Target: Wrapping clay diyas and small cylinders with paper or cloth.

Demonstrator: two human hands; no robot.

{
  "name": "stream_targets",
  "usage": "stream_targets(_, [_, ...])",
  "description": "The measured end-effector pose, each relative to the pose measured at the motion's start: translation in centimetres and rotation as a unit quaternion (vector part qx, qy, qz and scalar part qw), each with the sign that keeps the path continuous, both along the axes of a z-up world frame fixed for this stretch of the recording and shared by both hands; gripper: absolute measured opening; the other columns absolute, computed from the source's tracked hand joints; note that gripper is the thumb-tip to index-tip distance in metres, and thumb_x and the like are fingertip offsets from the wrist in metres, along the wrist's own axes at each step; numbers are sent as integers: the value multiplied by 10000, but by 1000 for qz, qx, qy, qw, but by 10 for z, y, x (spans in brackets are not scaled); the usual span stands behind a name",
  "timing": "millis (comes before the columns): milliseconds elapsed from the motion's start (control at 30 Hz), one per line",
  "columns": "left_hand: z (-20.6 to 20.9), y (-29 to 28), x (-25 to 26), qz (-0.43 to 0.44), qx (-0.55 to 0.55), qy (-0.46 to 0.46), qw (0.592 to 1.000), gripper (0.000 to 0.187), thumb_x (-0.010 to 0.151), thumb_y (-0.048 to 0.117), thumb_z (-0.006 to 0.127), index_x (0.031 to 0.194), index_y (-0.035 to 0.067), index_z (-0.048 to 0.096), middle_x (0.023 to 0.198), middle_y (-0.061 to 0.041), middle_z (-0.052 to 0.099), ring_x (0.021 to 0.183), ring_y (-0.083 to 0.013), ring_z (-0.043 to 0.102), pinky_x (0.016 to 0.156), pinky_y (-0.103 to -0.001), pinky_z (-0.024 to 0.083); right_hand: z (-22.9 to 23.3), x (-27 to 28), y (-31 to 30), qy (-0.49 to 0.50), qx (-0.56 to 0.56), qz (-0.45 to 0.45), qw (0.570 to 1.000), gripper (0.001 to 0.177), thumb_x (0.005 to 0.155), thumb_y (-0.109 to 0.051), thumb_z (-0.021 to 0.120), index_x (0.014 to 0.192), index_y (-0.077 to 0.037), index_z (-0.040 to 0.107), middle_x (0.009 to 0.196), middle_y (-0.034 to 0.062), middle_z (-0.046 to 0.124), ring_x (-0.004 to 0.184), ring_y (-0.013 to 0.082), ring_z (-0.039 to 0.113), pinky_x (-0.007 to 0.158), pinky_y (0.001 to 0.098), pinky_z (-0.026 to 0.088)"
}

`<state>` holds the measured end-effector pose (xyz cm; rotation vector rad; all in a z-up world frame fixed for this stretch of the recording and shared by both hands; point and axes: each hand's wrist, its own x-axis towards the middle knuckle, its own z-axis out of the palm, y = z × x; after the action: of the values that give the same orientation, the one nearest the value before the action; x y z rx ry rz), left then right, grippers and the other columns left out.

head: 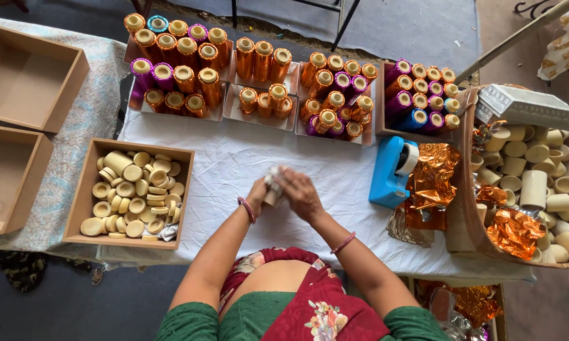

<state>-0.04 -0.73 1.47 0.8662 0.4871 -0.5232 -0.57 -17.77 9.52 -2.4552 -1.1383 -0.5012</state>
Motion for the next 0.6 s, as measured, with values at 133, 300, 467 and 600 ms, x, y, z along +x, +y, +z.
stream_targets(133, [-11,6,-3,-16,36,-26,999,431,1028,401,553,1258,47,642,1046,-134,728,845,-232,721,671,-345,601,-3,-9,8,9,15,-82,996,535,861,-30,680,1390,-89,626,1475,176,571,1235,339,584,1054,439,511])
stream_targets(300, [-15,8,-2,50,-63,3,997,441,998,398,552,1351,143,621,1029,-64,720,811,-201,692,641,-363,598,-15,-4,2,12,3,24,1000,396,886,-77,702,1281,-76,675,1287,151,641,1048,308,644,897,436,520])
stream_targets(467, [-10,13,-1,16,-109,32,993,521,1043,478,507,1344,65,611,1079,-124,739,885,-248,738,708,-353,630,18,-11,9,-22,9,24,999,370,884,-37,668,1252,-79,665,1331,142,648,1076,290,671,937,399,567])
stream_targets(600, [-9,12,2,16,-74,28,997,483,995,481,542,1332,142,613,1099,-66,734,886,-194,721,728,-367,605,-45,9,-15,78,-45,-13,996,480,941,-35,698,1418,-21,643,1194,153,642,1036,315,671,896,407,584])
